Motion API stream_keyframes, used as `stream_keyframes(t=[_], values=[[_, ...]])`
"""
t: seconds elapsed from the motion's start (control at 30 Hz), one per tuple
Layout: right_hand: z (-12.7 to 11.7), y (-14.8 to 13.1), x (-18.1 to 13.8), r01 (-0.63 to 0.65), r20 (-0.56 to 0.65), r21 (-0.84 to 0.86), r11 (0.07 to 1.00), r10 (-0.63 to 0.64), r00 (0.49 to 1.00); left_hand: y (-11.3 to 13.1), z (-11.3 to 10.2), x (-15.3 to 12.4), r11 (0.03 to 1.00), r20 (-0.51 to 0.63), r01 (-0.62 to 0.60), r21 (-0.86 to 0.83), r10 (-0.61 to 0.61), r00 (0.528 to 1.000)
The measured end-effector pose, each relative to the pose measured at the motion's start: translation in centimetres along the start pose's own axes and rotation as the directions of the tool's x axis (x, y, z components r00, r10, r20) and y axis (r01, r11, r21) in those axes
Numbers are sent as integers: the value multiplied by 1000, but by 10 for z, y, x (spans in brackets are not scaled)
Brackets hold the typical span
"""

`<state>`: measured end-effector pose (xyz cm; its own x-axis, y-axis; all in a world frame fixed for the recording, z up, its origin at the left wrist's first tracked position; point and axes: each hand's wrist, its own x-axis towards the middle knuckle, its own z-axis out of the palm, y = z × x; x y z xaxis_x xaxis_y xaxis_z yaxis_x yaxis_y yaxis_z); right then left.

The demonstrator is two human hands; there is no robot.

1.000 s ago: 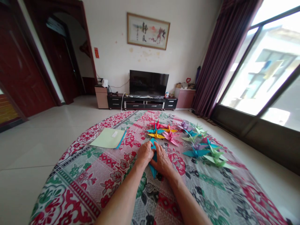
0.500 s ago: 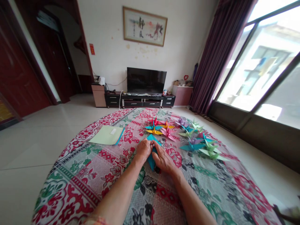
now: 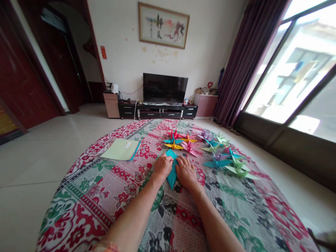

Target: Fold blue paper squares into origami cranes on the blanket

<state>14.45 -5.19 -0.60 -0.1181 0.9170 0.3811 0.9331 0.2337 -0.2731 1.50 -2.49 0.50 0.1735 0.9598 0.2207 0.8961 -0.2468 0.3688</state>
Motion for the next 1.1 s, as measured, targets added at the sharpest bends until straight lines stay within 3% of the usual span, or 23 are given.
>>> stream_keyframes(t=[0.33, 0.4, 0.47, 0.57, 0.77, 1.1], values=[[0, 13, 22, -291, -93, -5, 957, 290, 953, 2, -1, -2, 1000, -26, 6, 28, -5, 1000], [-3, 11, 18, -248, -138, 33, 968, 251, 958, 1, 0, -2, 1000, -38, 0, 26, 1, 999], [-7, 6, 9, -126, -179, 76, 989, 138, 974, 0, 1, -1, 1000, -52, -7, 24, 8, 999], [-12, -7, -11, 4, -51, 62, 998, -1, 999, -3, 5, 1, 999, -74, -26, 24, 28, 997], [-14, -30, -33, 33, -1, -61, 998, -33, 999, -6, 8, 3, 999, -75, -45, -13, 44, 996], [-7, -30, -38, 88, 21, -116, 989, -86, 996, -6, 8, 3, 999, -88, -40, -30, 37, 995]])
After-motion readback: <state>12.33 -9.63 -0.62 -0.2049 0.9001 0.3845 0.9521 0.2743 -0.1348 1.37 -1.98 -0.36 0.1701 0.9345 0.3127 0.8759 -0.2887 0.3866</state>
